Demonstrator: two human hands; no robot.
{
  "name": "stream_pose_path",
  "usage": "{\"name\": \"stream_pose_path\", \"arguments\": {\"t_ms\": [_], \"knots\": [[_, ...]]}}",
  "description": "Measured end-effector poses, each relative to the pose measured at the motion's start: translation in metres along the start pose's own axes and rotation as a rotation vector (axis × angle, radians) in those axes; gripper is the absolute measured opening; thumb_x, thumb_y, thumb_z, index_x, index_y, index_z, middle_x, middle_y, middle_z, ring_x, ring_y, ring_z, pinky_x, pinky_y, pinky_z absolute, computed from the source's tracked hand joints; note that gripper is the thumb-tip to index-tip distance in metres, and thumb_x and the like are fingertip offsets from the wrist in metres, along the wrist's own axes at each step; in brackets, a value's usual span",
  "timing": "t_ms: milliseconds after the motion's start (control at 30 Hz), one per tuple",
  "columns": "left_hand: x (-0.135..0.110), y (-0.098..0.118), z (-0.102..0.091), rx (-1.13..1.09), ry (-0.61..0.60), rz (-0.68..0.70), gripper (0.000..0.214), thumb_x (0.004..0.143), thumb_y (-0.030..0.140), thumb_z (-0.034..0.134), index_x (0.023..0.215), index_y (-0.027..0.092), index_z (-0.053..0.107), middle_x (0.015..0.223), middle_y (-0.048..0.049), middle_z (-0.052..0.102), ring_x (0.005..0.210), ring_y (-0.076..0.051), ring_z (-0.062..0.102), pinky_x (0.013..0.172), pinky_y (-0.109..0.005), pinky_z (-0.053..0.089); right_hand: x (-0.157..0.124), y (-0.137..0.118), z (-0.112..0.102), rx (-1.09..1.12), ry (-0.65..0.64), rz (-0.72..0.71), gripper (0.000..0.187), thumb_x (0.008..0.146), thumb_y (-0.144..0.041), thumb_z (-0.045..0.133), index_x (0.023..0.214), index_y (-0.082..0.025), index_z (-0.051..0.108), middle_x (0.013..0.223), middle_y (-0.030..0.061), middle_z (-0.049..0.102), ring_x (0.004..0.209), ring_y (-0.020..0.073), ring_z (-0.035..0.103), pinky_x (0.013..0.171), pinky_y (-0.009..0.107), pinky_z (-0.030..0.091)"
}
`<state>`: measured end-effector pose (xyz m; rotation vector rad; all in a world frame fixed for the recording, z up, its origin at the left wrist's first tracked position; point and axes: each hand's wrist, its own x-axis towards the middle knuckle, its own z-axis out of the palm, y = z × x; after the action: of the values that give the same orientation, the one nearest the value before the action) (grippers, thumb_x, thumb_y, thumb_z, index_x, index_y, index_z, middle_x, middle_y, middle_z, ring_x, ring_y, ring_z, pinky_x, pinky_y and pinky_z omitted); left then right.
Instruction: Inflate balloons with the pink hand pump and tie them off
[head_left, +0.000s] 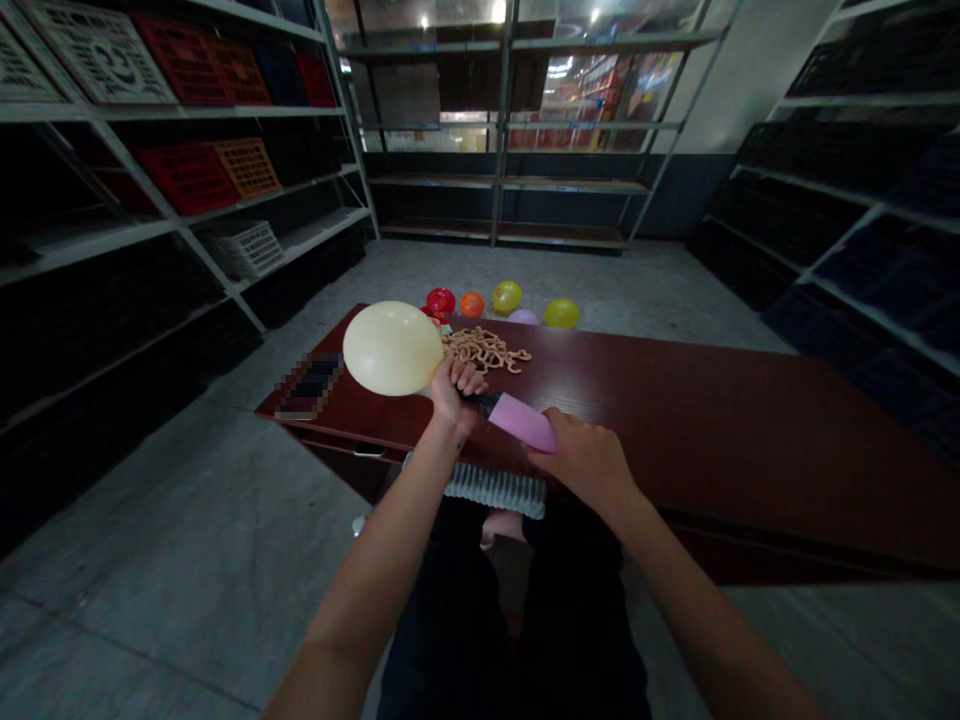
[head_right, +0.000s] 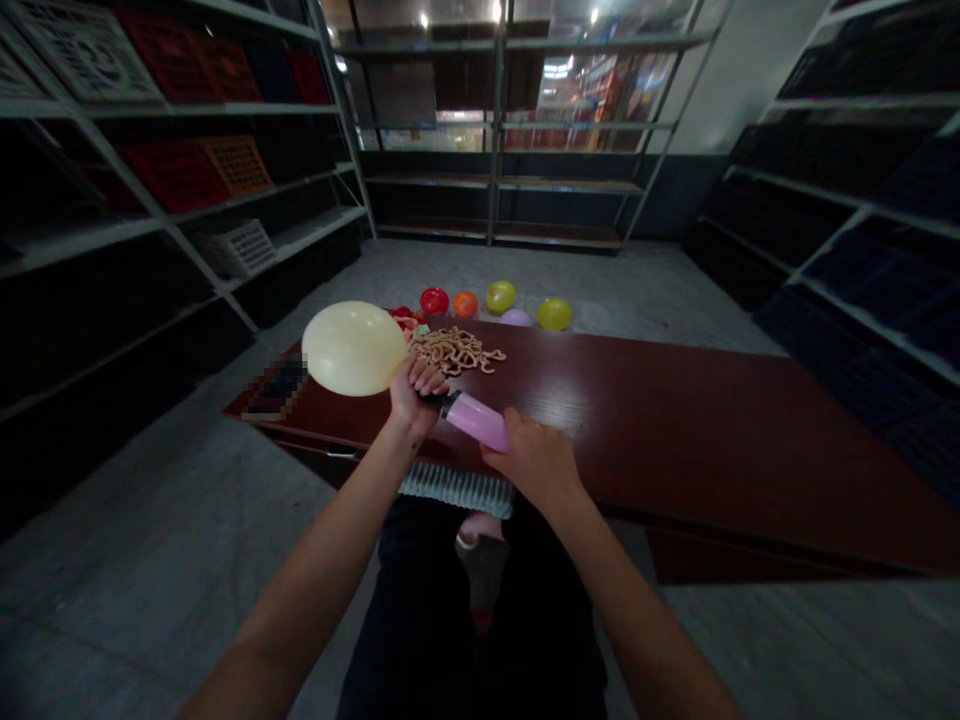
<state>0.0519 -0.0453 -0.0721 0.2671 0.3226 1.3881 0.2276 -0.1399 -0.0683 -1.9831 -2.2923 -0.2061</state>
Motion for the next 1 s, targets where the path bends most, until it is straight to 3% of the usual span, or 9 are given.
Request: {"name": "stream_pose_path", "arguments": {"t_ms": [267,500,633,833,1000], "knots": [[0.013,0.011,0.003,0.068,0.050,-0.038,0.048,0.098,0.029,0.041,0.054,0.020,0.023,0.040,0.0074,0.019,0.031,-0.006,0.020,0.038,-0.022,0.020,-0.010,0.002,0.012,0.059,0.015,0.043,0.043,0.083,-0.058,0.059,0.106,-0.022,0.059,0.090,0.0063,0.074,0.072,0.0239,0.071,0.054,0.028,0.039],[0.030,0.048,0.000,0.064,0.161,0.027,0.047,0.098,0.028,0.041,0.055,0.020,0.023,0.039,0.0081,0.020,0.030,-0.006,0.021,0.037,-0.022,0.021,-0.030,0.033,0.021,0.056,0.079,-0.005,0.040,0.084,-0.055,0.058,0.105,-0.022,0.061,0.089,0.0048,0.074,0.074,0.0224,0.071,0.055,0.028,0.039],[0.037,0.061,-0.002,0.035,0.168,0.060,0.045,0.097,0.026,0.039,0.056,0.020,0.024,0.039,0.0084,0.020,0.030,-0.006,0.023,0.037,-0.022,0.022,-0.032,0.046,0.016,0.060,0.035,0.000,0.040,0.085,-0.055,0.055,0.105,-0.021,0.062,0.091,0.0059,0.073,0.077,0.0237,0.070,0.057,0.029,0.040],[0.028,0.043,0.003,0.025,0.085,-0.007,0.050,0.097,0.026,0.044,0.055,0.020,0.019,0.042,0.0080,0.020,0.032,-0.005,0.024,0.039,-0.022,0.026,-0.019,0.041,0.006,0.115,-0.087,0.060,0.039,0.082,-0.056,0.056,0.103,-0.023,0.063,0.084,0.0065,0.074,0.073,0.0245,0.070,0.059,0.030,0.039],[0.019,0.013,0.015,0.053,0.015,-0.068,0.051,0.097,0.028,0.046,0.054,0.020,0.019,0.043,0.0072,0.020,0.033,-0.005,0.023,0.039,-0.022,0.025,-0.005,0.020,0.002,0.175,-0.089,0.088,0.040,0.081,-0.058,0.056,0.100,-0.024,0.063,0.084,0.0066,0.074,0.075,0.0244,0.069,0.057,0.029,0.036]]}}
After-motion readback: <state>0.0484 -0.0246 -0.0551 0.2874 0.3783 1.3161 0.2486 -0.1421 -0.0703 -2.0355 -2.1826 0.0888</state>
